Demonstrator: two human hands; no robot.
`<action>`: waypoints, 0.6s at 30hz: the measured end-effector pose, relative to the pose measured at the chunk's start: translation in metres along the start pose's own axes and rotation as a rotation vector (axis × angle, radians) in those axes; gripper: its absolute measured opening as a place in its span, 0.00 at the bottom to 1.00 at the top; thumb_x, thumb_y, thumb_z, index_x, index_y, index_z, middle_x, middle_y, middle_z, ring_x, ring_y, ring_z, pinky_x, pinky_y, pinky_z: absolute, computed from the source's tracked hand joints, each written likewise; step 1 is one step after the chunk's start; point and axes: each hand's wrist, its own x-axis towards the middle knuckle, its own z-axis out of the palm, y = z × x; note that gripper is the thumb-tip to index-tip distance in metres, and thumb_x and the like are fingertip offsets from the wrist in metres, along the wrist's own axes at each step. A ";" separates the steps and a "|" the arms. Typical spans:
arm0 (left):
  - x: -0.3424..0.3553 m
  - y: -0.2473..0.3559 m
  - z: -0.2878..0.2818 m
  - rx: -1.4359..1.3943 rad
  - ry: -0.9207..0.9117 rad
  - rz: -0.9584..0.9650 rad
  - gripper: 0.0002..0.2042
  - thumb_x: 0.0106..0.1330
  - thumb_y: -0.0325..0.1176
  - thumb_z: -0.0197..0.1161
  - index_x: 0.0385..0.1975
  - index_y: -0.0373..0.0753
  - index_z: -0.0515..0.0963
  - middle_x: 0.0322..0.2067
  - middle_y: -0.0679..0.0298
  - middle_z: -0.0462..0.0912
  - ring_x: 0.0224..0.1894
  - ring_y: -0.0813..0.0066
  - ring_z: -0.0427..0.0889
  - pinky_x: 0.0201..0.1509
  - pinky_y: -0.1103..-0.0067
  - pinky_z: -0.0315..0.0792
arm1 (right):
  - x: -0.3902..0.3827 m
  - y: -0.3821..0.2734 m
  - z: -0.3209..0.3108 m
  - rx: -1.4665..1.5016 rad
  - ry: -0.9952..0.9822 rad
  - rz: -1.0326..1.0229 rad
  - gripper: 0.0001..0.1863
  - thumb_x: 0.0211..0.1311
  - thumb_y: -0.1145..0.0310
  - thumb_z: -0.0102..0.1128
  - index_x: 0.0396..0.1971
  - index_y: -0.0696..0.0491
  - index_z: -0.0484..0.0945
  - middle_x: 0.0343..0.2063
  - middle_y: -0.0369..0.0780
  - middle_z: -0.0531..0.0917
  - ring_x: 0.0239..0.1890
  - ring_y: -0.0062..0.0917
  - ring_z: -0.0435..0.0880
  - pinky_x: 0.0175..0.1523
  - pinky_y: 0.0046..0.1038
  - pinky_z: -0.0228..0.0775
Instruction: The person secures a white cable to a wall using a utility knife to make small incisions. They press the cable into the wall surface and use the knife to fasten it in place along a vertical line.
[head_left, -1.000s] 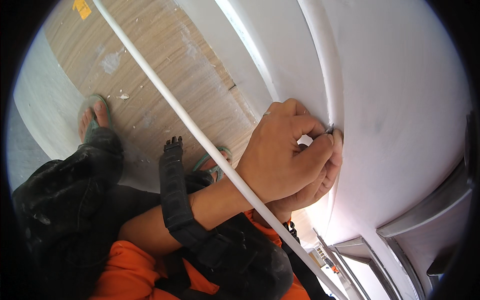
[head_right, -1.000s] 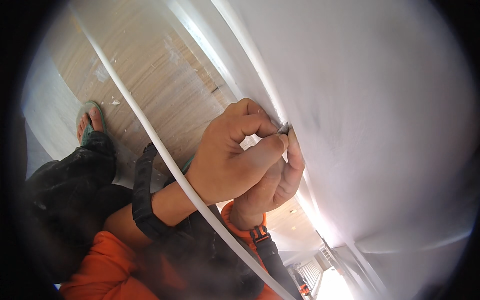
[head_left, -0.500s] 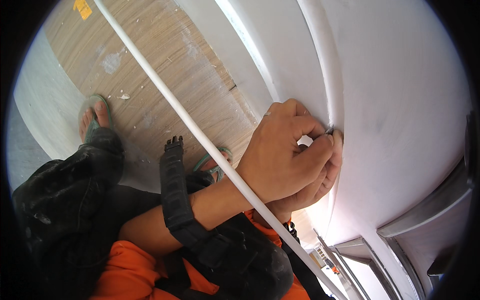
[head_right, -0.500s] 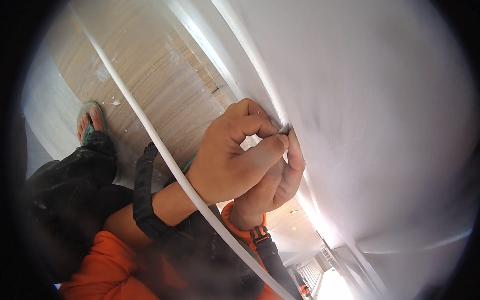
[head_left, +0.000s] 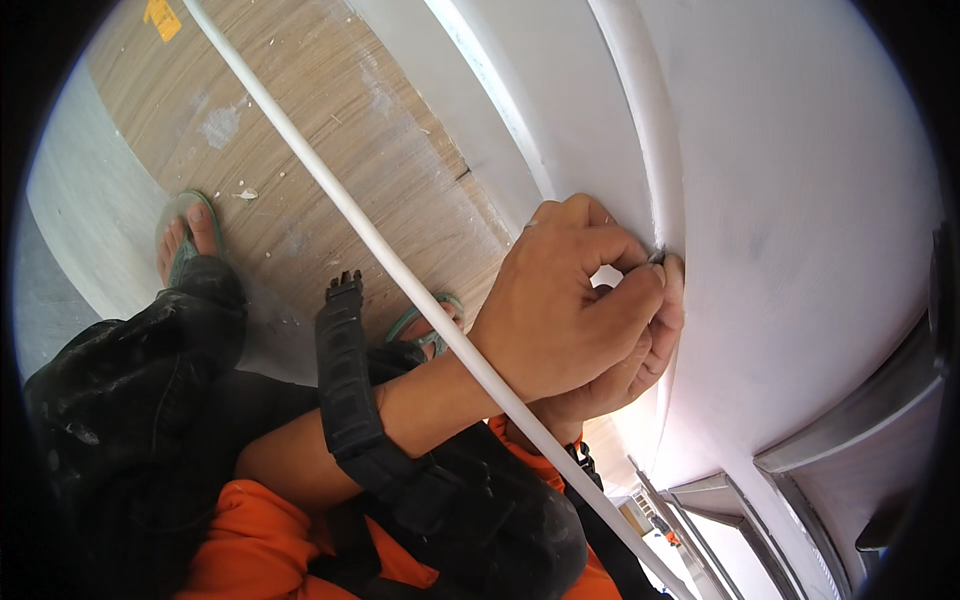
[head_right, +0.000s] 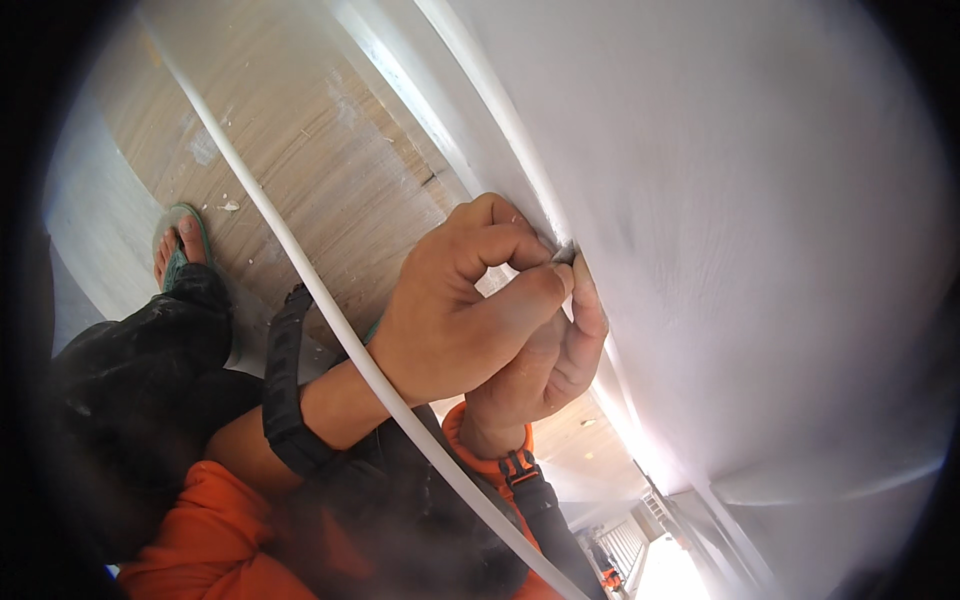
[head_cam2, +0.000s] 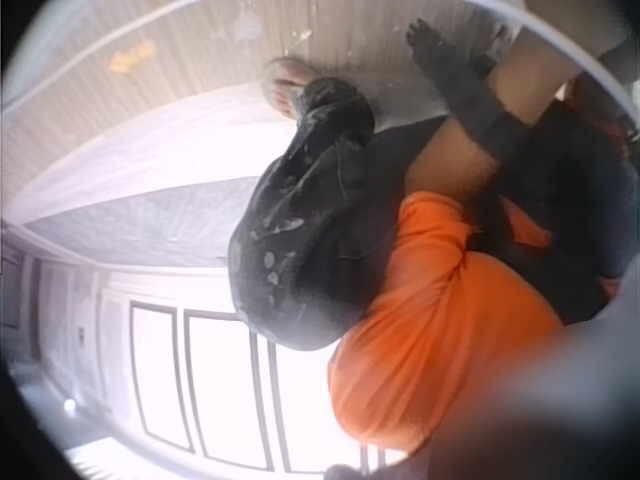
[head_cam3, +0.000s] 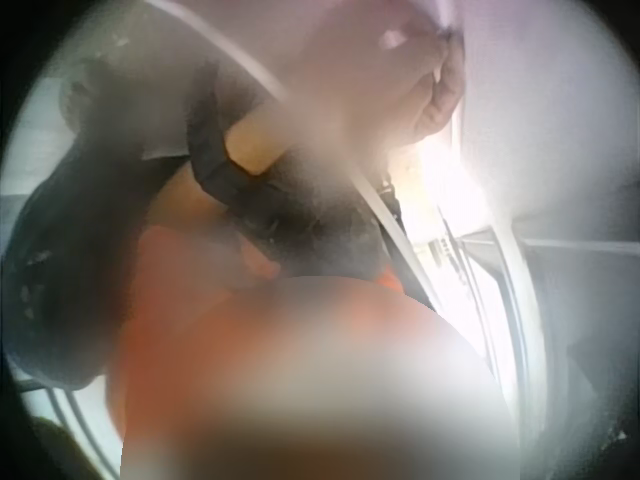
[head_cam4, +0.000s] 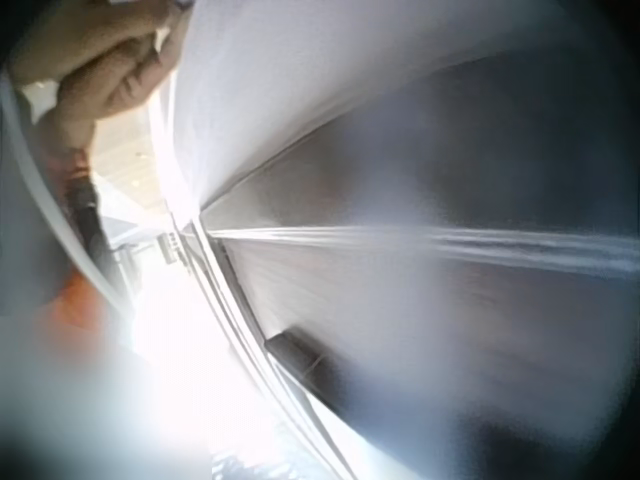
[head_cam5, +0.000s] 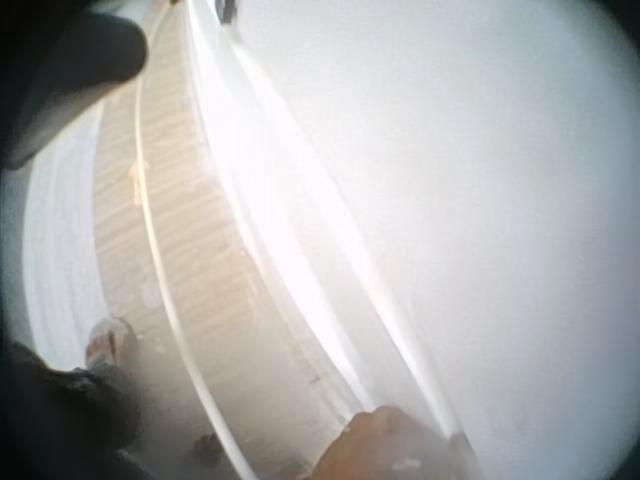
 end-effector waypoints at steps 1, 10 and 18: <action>0.001 0.001 0.000 -0.007 -0.002 -0.006 0.03 0.57 0.26 0.61 0.26 0.33 0.80 0.30 0.62 0.77 0.35 0.73 0.75 0.42 0.77 0.69 | 0.000 0.000 0.000 -0.003 0.008 0.007 0.21 0.70 0.69 0.47 0.58 0.66 0.69 0.51 0.48 0.79 0.51 0.29 0.79 0.61 0.31 0.67; 0.001 0.000 0.000 0.001 -0.014 -0.013 0.03 0.57 0.26 0.61 0.26 0.34 0.80 0.30 0.63 0.77 0.36 0.74 0.75 0.44 0.78 0.68 | 0.000 0.008 0.000 0.071 -0.006 -0.046 0.21 0.69 0.69 0.48 0.58 0.66 0.69 0.50 0.48 0.79 0.51 0.29 0.79 0.61 0.31 0.67; 0.001 0.000 -0.001 -0.035 -0.003 -0.017 0.03 0.57 0.26 0.61 0.26 0.34 0.79 0.30 0.63 0.77 0.36 0.74 0.76 0.43 0.77 0.69 | 0.000 0.000 0.001 0.012 0.010 0.043 0.22 0.69 0.69 0.47 0.58 0.66 0.68 0.49 0.48 0.79 0.50 0.28 0.79 0.59 0.31 0.68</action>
